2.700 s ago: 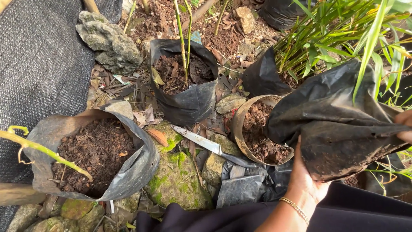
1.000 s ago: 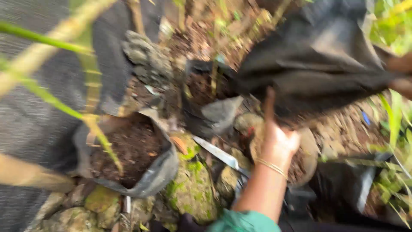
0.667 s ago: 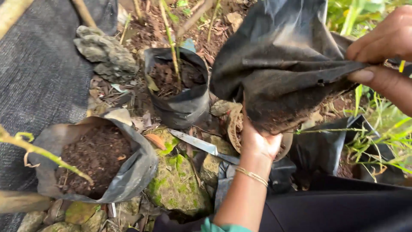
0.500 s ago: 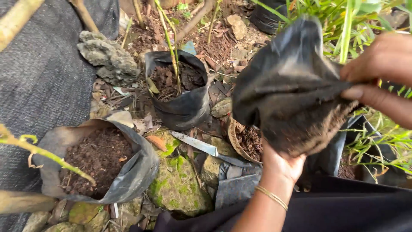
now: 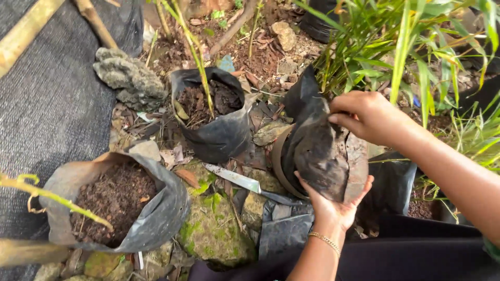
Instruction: Pruning lemongrass and other plants in a garden using shears and a knife, and moving plant bags.
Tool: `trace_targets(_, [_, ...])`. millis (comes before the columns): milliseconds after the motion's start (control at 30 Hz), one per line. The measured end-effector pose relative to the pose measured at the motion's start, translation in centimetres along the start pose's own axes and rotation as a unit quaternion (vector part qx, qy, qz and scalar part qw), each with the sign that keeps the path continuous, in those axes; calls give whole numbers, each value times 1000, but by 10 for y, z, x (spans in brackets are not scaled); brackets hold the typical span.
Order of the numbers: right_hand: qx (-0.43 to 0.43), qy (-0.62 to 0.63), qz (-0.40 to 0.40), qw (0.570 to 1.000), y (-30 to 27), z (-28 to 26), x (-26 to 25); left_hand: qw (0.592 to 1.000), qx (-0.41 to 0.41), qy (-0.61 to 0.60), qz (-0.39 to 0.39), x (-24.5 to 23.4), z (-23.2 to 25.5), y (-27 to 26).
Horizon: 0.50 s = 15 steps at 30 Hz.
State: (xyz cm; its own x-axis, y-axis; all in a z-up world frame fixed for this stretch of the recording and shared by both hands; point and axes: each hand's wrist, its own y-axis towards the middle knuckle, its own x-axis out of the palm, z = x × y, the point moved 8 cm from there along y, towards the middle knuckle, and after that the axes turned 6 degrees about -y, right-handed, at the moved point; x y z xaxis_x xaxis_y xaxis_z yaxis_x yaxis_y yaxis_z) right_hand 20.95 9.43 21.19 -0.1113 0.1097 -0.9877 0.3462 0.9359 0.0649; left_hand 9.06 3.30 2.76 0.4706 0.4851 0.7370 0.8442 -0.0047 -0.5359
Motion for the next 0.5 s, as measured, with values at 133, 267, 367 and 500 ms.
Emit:
trace_targets(133, [46, 27, 7, 999, 2, 14, 11, 998, 10, -12, 61, 16, -4, -13])
trace_targets(267, [58, 7, 13, 998, 1, 24, 17, 990, 51, -3, 131, -19, 16, 2])
trace_targets(367, [107, 13, -10, 994, -6, 49, 44, 965, 74, 49, 245, -44, 27, -5])
trace_targets(500, [120, 34, -20, 992, -7, 61, 68, 948, 106, 166, 252, -36, 29, -43])
